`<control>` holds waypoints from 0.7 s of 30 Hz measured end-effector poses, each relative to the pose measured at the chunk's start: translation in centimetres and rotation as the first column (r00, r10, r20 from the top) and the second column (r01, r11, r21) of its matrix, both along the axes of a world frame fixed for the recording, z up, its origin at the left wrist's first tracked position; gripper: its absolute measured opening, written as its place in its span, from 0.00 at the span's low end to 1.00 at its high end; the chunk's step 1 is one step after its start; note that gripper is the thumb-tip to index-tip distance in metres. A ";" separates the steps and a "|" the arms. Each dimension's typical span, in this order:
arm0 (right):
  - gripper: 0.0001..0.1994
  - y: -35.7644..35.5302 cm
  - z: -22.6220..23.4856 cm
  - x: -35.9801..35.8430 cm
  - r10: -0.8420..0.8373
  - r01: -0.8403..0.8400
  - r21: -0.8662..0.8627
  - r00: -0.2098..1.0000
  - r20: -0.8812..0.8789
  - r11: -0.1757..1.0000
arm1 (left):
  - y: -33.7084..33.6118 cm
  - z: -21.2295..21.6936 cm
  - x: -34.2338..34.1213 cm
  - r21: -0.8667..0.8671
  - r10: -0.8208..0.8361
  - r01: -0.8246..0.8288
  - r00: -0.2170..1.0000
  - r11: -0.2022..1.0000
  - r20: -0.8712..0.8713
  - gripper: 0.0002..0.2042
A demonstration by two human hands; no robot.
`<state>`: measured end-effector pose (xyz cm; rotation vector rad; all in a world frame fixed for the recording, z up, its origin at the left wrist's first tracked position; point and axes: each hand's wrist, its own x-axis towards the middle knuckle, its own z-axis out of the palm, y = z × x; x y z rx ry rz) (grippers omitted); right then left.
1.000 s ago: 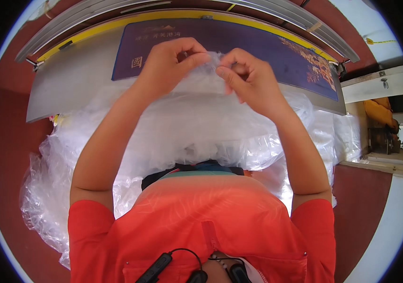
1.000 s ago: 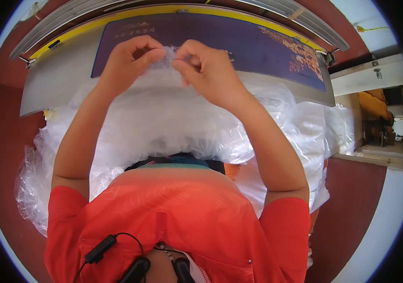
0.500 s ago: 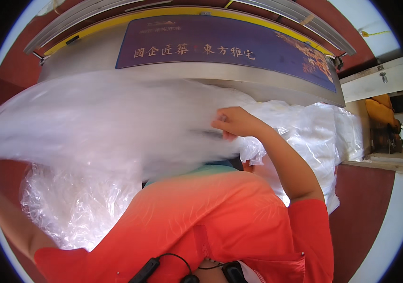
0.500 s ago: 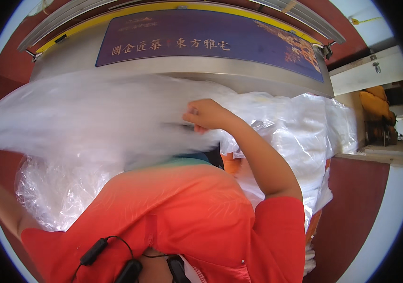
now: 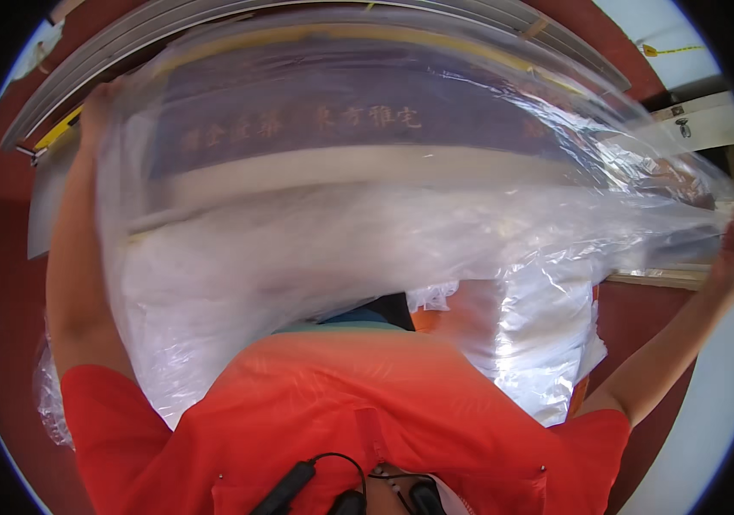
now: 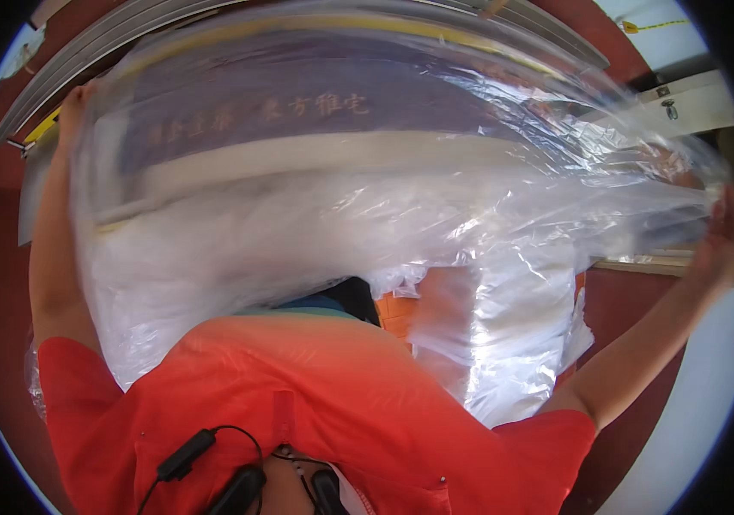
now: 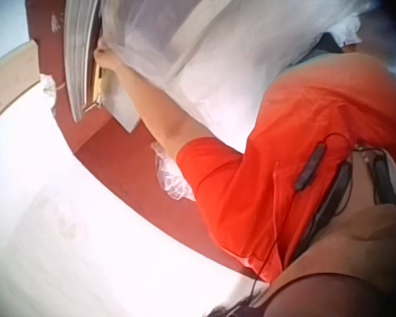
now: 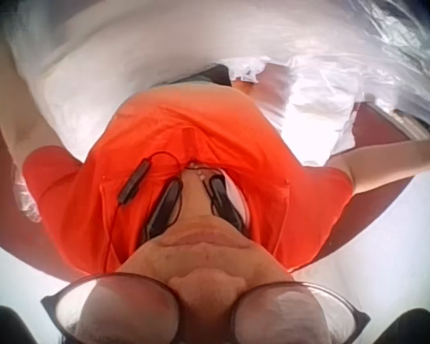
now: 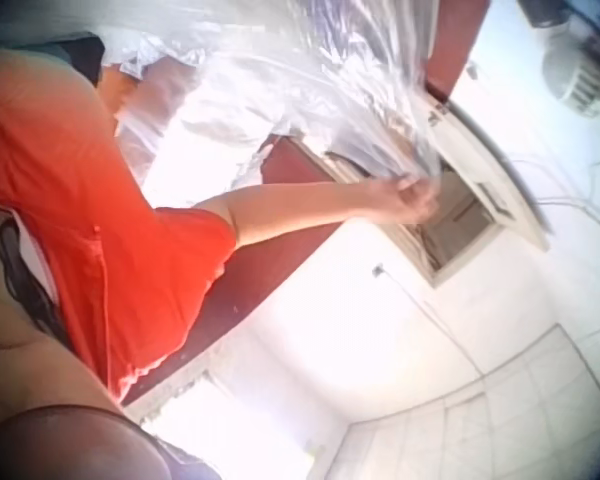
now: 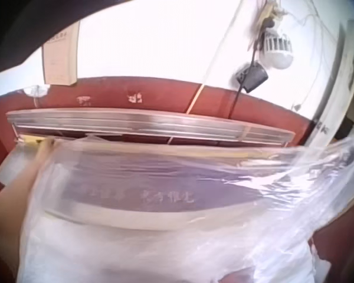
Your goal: The person wraps a large, flat sign with a transparent plastic sheet. They repeatedly lift the plastic, smooth it over the surface, and adjust the edges to ensure full coverage of the sign.
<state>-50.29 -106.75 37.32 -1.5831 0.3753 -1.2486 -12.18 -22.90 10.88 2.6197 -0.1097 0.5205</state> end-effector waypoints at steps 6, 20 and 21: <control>0.20 19.3 -18.5 11.4 -0.378 -0.495 -0.868 0.797 -0.471 0.039 | 3.9 -5.0 1.5 0.326 0.067 -0.101 0.991 0.940 0.116 0.17; 0.30 7.6 -25.4 25.2 -0.739 -0.373 -0.649 -0.190 -0.647 0.664 | 39.2 -9.4 -6.7 0.586 0.677 -0.508 0.730 0.631 -0.095 0.23; 0.30 8.9 -25.0 25.7 -0.723 -0.363 -0.650 -0.110 -0.682 0.668 | 41.2 -8.2 -6.7 0.575 0.701 -0.528 0.703 0.625 -0.116 0.23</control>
